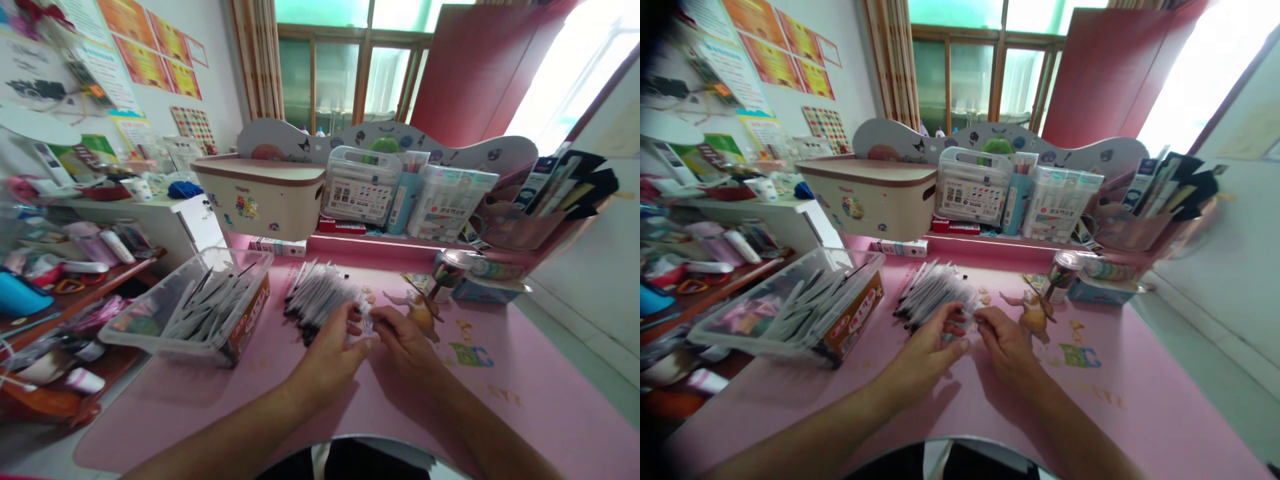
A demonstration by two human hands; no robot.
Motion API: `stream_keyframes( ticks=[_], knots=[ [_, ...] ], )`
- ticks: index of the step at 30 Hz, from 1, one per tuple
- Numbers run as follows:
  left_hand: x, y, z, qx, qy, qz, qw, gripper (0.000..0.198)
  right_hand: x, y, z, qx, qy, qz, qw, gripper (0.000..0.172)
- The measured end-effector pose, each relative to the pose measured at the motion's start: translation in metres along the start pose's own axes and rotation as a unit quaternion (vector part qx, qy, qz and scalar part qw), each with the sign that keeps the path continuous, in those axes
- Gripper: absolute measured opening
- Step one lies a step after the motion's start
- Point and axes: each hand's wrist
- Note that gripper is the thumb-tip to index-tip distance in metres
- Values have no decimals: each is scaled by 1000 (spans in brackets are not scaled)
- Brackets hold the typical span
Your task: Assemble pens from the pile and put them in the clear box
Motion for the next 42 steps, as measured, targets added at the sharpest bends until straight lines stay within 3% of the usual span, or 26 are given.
stream_keyframes(
  ticks=[2,4,8,15,20,23,26,31,38,42],
  knots=[
    [12,-8,-3,-63,14,91,994,50,1,-1,1,22,-13,-60,998,17],
    [19,-16,-6,-82,23,164,983,44,3,-2,3,37,-51,-101,993,15],
    [14,-29,-13,-30,33,184,982,18,10,6,7,75,-105,-173,976,16],
    [-5,-39,-31,19,100,157,982,27,18,24,4,161,-106,-353,916,40],
    [-4,-34,-26,40,71,132,988,23,14,15,7,138,-192,-310,921,23],
    [0,-31,-20,12,37,134,990,20,16,12,9,149,-215,-329,907,27],
    [2,-32,-19,-2,-5,136,991,19,18,10,10,178,-216,-366,888,31],
    [0,-39,-24,36,-1,117,992,18,18,4,8,194,-211,-405,868,42],
    [1,-31,-23,34,-15,138,990,20,18,2,9,174,-179,-381,890,41],
    [1,-27,-22,25,-13,151,988,22,17,3,9,182,-186,-377,889,41]
  ],
)
Point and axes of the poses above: each hand's wrist, its own z-axis away from the middle knuckle, its own x-axis out of the palm, y = z × x, and after that the axes turned 5 degrees about z, right-handed
